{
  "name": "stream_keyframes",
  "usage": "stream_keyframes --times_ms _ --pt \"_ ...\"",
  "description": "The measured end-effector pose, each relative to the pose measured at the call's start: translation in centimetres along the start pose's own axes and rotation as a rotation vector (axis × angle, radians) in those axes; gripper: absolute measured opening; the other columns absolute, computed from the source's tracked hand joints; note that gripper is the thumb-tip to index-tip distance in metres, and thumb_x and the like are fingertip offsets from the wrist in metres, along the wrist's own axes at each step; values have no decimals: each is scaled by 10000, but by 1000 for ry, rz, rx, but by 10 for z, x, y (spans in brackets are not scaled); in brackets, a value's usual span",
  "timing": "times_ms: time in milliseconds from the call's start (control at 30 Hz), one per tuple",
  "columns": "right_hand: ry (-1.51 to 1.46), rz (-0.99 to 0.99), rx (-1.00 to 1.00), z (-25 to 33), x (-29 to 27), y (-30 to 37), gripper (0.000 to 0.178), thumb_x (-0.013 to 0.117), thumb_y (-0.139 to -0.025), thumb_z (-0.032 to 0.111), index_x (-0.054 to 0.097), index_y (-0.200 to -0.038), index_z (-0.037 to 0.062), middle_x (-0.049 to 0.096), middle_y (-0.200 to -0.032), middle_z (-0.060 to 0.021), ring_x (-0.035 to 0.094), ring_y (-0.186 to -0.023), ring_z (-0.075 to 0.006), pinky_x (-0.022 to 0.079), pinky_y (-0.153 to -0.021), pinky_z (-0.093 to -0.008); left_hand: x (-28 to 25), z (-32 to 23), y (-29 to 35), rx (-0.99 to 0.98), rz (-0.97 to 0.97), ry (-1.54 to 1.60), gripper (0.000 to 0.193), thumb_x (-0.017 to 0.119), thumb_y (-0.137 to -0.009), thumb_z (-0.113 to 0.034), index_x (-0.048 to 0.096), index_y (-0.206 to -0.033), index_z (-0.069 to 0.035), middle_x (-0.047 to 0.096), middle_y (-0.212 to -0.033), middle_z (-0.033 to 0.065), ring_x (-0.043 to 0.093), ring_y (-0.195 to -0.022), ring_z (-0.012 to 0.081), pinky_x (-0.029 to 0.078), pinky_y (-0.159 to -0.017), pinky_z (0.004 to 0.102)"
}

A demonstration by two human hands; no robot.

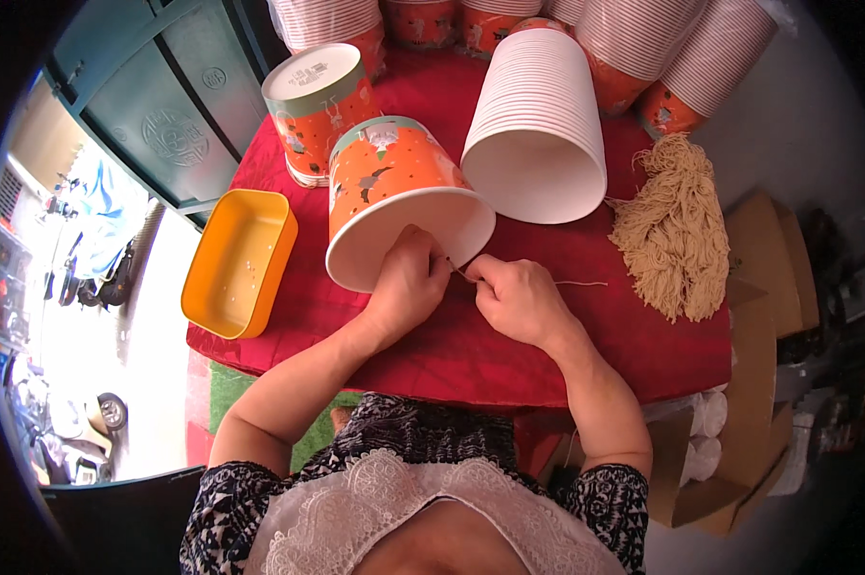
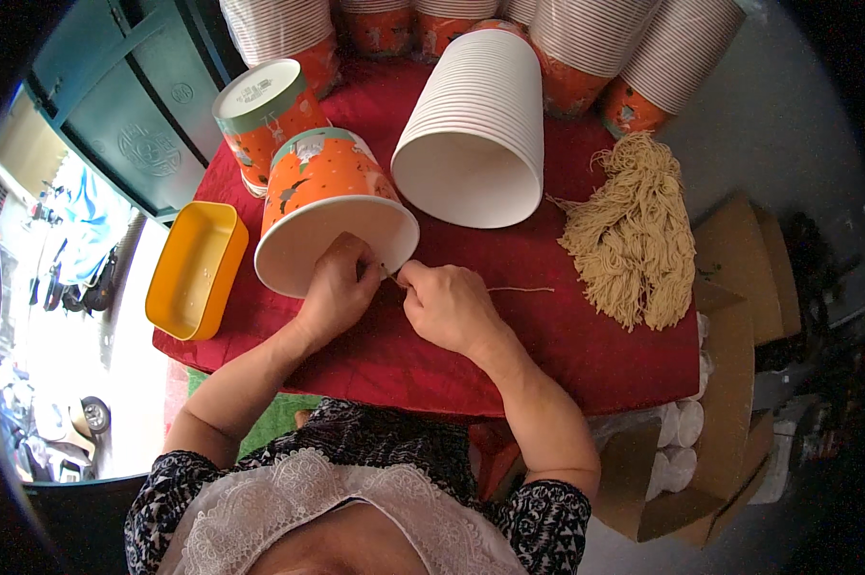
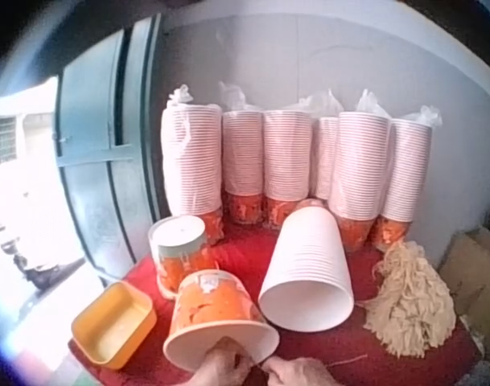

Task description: Threading elastic strings through holes in paper buckets to create handles.

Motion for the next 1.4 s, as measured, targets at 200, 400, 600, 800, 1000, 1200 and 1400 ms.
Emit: stream_keyframes --times_ms 200,400,600,800,1000,1200,1400 --pt "31 41 -21 4 1 2 98 572 -807 98 626 -867 42 662 -731 -183 663 -719 -378 521 -653 -497 4 0 3 40 -59 -58 70 589 -773 16 540 -820 31 571 -845 215 567 -801 392 463 -708 444" --pt "41 41 -89 6 2 4 55 567 -787 79 599 -807 38 641 -682 -191 651 -688 -390 513 -631 -507 6 -3 5 49 -57 -140 80 577 -772 34 521 -829 44 545 -879 247 548 -823 420 455 -721 463" --pt "41 113 -126 2 4 3 77 562 -779 79 618 -812 37 646 -706 -204 649 -696 -395 514 -640 -512 6 -9 2 31 5 -159 147 565 -764 26 520 -873 114 530 -936 321 562 -849 471 474 -742 512" --pt "-9 155 0 3 -4 -1 146 594 -778 156 654 -746 27 652 -721 -199 653 -704 -391 517 -659 -498 5 -5 1 64 19 -219 126 572 -766 22 535 -853 106 537 -943 318 576 -833 482 493 -731 508" --pt "27 25 282 -15 -8 -10 386 651 -826 389 683 -774 8 645 -735 -237 648 -717 -415 518 -674 -496 7 -7 6 71 -8 -102 101 583 -798 -4 556 -843 83 558 -918 295 592 -820 471 504 -713 505" --pt "-60 -92 257 -8 -4 -18 331 599 -887 285 666 -895 -39 641 -799 -272 646 -791 -449 507 -700 -496 -7 -24 22 133 21 38 153 621 -789 -15 570 -919 47 557 -985 241 585 -879 451 502 -761 477" --pt "-187 -221 226 -21 -19 -23 196 558 -899 113 638 -942 -61 638 -859 -291 642 -855 -443 497 -732 -449 -58 -78 67 486 119 221 129 656 -805 -2 605 -924 -10 594 -921 153 637 -798 315 533 -655 378"
Point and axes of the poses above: each hand's wrist, its own y-axis away from the middle knuckle, its own x-axis out of the palm, z = x × y, the point moved 3 cm from there along -y, towards the middle knuckle
